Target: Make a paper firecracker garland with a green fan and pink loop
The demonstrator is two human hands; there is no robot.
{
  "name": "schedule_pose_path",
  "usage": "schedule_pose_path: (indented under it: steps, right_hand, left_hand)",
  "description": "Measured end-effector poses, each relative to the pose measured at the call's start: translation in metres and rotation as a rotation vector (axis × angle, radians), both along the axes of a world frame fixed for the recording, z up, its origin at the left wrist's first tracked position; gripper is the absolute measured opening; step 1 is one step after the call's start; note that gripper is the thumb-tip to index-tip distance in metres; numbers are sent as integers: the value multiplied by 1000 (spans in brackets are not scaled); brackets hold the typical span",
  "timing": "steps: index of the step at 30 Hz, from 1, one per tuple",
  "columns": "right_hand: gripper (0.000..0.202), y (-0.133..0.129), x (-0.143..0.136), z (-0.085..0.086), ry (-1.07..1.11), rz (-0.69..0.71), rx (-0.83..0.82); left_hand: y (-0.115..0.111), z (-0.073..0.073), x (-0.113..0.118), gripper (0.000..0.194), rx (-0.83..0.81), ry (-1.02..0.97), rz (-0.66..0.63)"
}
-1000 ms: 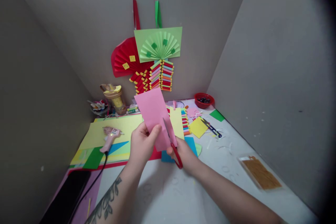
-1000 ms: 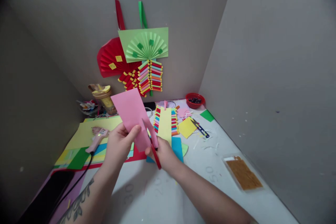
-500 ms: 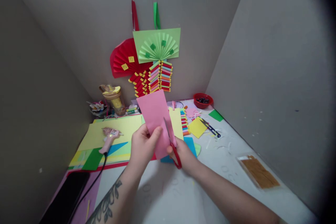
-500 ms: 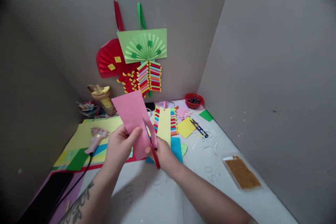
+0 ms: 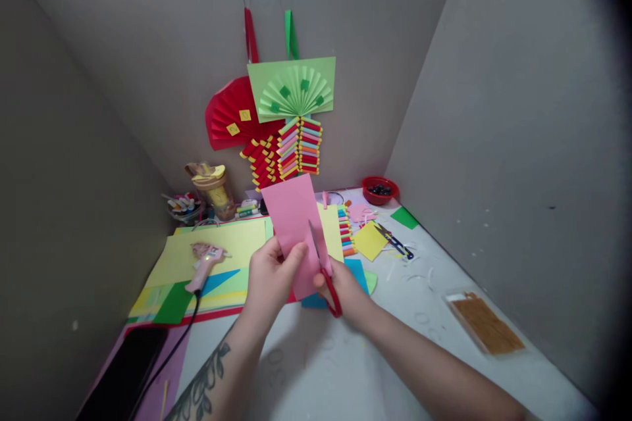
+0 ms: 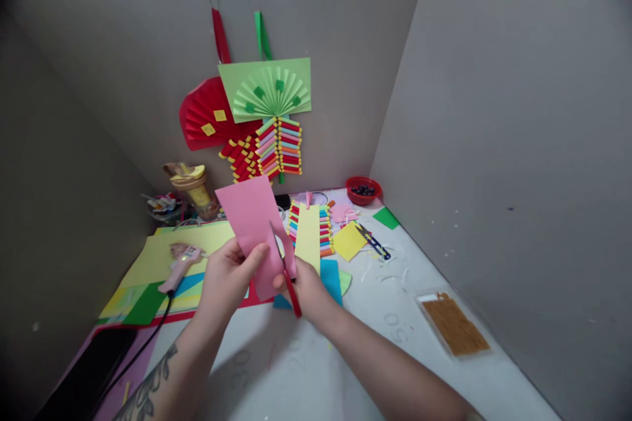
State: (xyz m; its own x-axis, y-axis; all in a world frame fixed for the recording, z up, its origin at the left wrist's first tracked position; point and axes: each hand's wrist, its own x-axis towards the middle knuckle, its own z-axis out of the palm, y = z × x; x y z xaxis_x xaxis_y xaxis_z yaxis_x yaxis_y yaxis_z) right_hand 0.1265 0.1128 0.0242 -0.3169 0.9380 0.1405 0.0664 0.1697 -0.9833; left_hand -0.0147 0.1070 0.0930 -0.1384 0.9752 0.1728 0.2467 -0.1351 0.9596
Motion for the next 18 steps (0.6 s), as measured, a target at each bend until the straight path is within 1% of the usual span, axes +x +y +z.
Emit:
schedule_pose_path:
  steps: [4, 10, 14, 18]
  right_hand:
    - [68, 1, 0, 3, 4, -1, -6]
    - [73, -1, 0, 8, 72, 11, 45]
    - [70, 0, 2, 9, 12, -17, 34]
    - [67, 3, 4, 13, 28, -30, 81]
  left_hand:
    - [-2, 1, 1, 24, 8, 36, -15]
    - [-3, 3, 2, 23, 6, 42, -36]
    - [-3, 4, 1, 23, 7, 42, -26]
    - [-2, 1, 1, 22, 15, 55, -46]
